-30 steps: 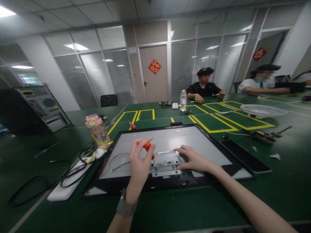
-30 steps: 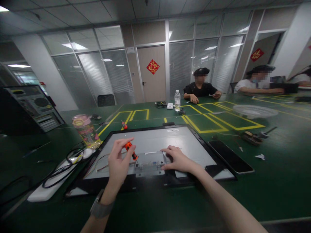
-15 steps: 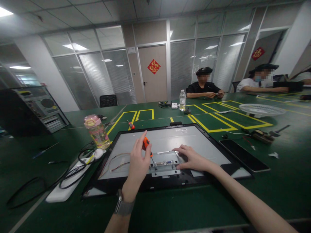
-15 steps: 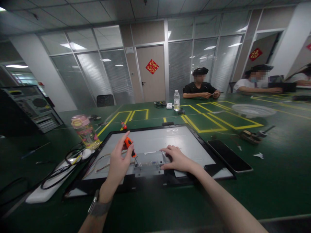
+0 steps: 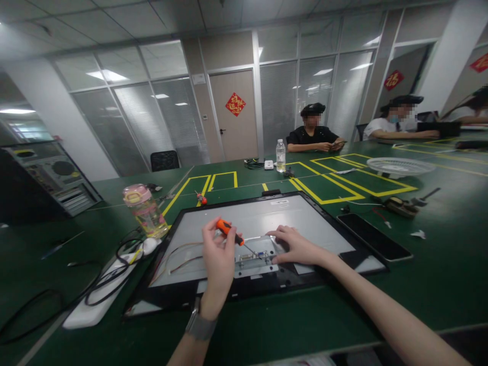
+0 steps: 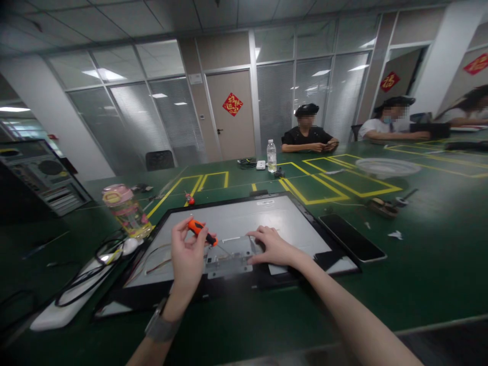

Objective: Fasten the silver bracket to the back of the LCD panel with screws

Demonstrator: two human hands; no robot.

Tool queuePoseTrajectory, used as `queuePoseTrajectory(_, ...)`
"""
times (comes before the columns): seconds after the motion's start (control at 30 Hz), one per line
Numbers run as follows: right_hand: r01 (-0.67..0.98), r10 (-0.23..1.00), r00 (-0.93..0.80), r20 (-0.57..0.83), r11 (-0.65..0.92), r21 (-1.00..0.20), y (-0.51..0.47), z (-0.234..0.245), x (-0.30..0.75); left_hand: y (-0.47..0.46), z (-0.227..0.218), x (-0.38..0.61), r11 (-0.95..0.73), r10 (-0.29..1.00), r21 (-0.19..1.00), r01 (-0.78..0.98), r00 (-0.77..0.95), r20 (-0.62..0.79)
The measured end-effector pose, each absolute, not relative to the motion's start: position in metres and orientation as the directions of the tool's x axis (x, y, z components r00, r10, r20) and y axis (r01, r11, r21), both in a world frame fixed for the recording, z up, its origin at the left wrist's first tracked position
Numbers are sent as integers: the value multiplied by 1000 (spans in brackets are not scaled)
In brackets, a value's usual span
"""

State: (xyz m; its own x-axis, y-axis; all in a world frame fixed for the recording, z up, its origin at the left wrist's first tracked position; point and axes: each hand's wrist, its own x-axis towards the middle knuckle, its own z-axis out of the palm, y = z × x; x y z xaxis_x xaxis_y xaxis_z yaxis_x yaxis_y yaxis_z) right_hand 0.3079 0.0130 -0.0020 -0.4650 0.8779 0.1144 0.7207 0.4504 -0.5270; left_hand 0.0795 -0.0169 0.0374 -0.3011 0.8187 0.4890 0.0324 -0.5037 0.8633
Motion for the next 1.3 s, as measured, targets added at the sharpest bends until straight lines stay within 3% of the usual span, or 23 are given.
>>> queuePoseTrajectory(0.6,721,875,-467,126,460,-518,14,-3,308,-19,21,90,-503,839,857,108,-177,515)
queuePoseTrajectory(0.93,728,877,-461,140,463,-506,9,2,304,-35,40,94,-667,744,724,173,190,640)
queuePoseTrajectory(1.17,727,876,-456,156,468,-502,12,-3,306,-18,65,98,-825,520,402,397,257,815)
queuePoseTrajectory(1.3,733,883,-450,136,452,-508,10,-1,305,-5,64,100,-836,534,467,288,233,813)
